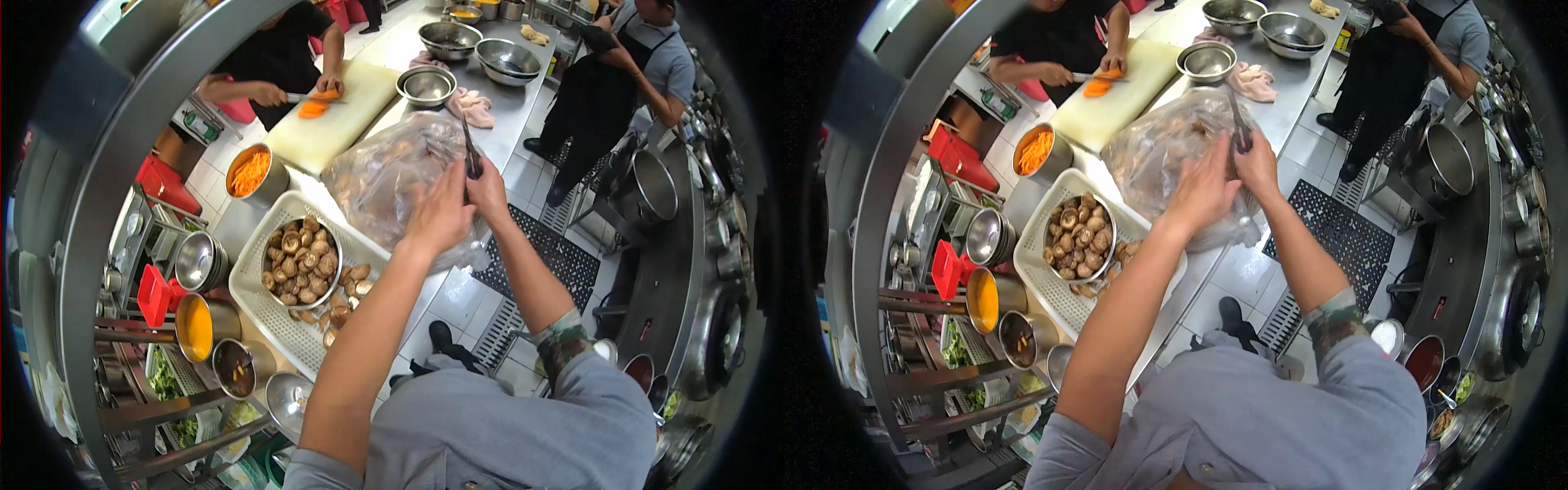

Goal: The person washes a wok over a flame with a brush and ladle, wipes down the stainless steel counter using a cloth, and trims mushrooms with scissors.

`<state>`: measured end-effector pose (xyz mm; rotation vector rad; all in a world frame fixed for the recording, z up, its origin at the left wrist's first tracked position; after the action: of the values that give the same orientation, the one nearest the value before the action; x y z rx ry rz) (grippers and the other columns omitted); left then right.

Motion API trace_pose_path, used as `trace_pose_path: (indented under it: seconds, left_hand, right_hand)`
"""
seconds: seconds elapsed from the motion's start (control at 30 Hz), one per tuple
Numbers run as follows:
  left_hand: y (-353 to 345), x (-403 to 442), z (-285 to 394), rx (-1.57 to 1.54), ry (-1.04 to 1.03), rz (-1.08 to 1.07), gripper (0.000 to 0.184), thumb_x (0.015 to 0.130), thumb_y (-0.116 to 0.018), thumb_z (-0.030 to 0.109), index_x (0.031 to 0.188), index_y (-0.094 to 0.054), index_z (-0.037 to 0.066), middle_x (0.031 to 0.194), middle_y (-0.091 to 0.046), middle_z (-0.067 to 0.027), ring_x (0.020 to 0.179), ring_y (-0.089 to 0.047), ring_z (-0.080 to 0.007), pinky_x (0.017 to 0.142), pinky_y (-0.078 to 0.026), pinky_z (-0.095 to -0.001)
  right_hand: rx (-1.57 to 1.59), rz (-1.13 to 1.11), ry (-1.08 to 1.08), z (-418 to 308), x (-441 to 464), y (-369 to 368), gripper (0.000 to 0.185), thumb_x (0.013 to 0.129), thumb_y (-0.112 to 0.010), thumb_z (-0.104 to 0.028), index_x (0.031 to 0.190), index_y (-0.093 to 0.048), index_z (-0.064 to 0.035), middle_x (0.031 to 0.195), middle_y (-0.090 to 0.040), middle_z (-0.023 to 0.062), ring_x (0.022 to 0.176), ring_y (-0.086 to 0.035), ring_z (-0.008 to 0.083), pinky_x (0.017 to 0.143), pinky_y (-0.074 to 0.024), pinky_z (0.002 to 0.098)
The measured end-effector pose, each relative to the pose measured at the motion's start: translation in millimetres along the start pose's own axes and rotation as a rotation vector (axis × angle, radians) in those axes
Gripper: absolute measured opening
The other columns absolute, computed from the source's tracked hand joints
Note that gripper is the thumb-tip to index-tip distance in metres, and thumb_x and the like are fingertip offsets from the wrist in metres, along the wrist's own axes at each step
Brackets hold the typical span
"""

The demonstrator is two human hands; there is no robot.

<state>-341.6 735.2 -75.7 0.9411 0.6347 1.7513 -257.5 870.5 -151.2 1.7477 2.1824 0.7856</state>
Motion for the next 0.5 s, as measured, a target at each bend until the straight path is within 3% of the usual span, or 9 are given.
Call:
trace_pose_path:
  seconds: [0.1, 0.2, 0.27, 0.3, 0.37, 0.43, 0.5]
  left_hand:
    - [-7.4, -6.4, -35.4, 0.300, 0.244, -0.406, 0.064, 0.093, -0.060, 0.029, 0.147, -0.040, 0.000, 0.147, -0.046, -0.0215, 0.140, -0.038, -0.0407, 0.112, -0.022, -0.0661]
    - [-0.9, -29.5, -32.4, 0.451, 0.131, -0.507, 0.061, 0.095, -0.058, 0.034, 0.144, -0.044, 0.000, 0.144, -0.049, -0.0217, 0.139, -0.039, -0.0413, 0.115, -0.021, -0.0630]
    - [6.4, -32.3, -0.6, 0.192, -0.018, -0.092, 0.058, 0.094, -0.059, 0.034, 0.140, -0.048, 0.001, 0.141, -0.052, -0.0224, 0.138, -0.040, -0.0414, 0.116, -0.019, -0.0603]
    - [13.1, -37.9, 16.4, 0.059, -0.084, 0.117, 0.057, 0.093, -0.060, 0.035, 0.139, -0.050, 0.002, 0.139, -0.054, -0.0227, 0.138, -0.041, -0.0415, 0.117, -0.018, -0.0589]
    - [14.9, -52.0, 57.7, -0.024, -0.348, 0.087, 0.054, 0.090, -0.063, 0.033, 0.132, -0.056, 0.001, 0.135, -0.057, -0.0217, 0.133, -0.046, -0.0413, 0.115, -0.027, -0.0561]
    - [1.3, -86.7, 99.7, -0.342, -0.561, -0.237, 0.056, 0.086, -0.069, 0.029, 0.133, -0.056, 0.002, 0.137, -0.054, -0.0200, 0.129, -0.049, -0.0397, 0.109, -0.037, -0.0510]
    - [9.1, -130.2, 138.1, -0.523, -0.639, -0.317, 0.057, 0.085, -0.071, 0.029, 0.134, -0.056, 0.003, 0.139, -0.052, -0.0189, 0.124, -0.053, -0.0382, 0.106, -0.042, -0.0470]
  right_hand:
    - [0.033, 0.094, -0.078, 11.3, 6.1, 5.7, 0.023, 0.083, -0.068, -0.020, 0.090, -0.059, -0.0008, 0.086, -0.067, 0.0216, 0.083, -0.065, 0.0405, 0.075, -0.0498, 0.0459]
    - [0.150, 0.161, -0.106, 13.8, 7.3, 6.0, 0.025, 0.083, -0.070, -0.021, 0.092, -0.059, -0.0010, 0.083, -0.067, 0.0199, 0.080, -0.066, 0.0390, 0.072, -0.0496, 0.0444]
    - [0.410, 0.295, -0.025, -7.2, 12.6, 6.1, 0.032, 0.081, -0.079, -0.022, 0.085, -0.055, -0.0020, 0.070, -0.059, 0.0050, 0.064, -0.054, 0.0157, 0.058, -0.0452, 0.0328]
    - [0.447, 0.293, -0.087, -15.1, 16.6, 1.2, 0.031, 0.082, -0.079, -0.022, 0.086, -0.055, -0.0027, 0.070, -0.058, 0.0036, 0.064, -0.054, 0.0140, 0.055, -0.0451, 0.0309]
    - [0.597, 0.252, -0.151, -36.9, 21.8, -16.6, 0.028, 0.085, -0.076, -0.019, 0.091, -0.053, -0.0044, 0.074, -0.058, 0.0018, 0.066, -0.056, 0.0107, 0.050, -0.0482, 0.0276]
    - [0.847, 0.136, -0.158, -87.3, -1.4, -13.5, 0.028, 0.086, -0.076, -0.019, 0.094, -0.053, -0.0046, 0.078, -0.058, 0.0018, 0.067, -0.057, 0.0105, 0.051, -0.0510, 0.0278]
    - [0.963, 0.019, -0.166, -127.2, -24.9, -14.8, 0.028, 0.087, -0.075, -0.018, 0.098, -0.052, -0.0057, 0.086, -0.058, 0.0017, 0.069, -0.058, 0.0105, 0.052, -0.0540, 0.0279]
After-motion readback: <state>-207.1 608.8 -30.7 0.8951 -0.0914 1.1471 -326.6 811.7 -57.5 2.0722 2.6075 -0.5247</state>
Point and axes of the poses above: each hand's wrist, its own x-axis towards the middle knuckle, its own y-axis out of the back of the hand, z = x × y, the point moved 3 cm from there along x, towards the middle knuckle
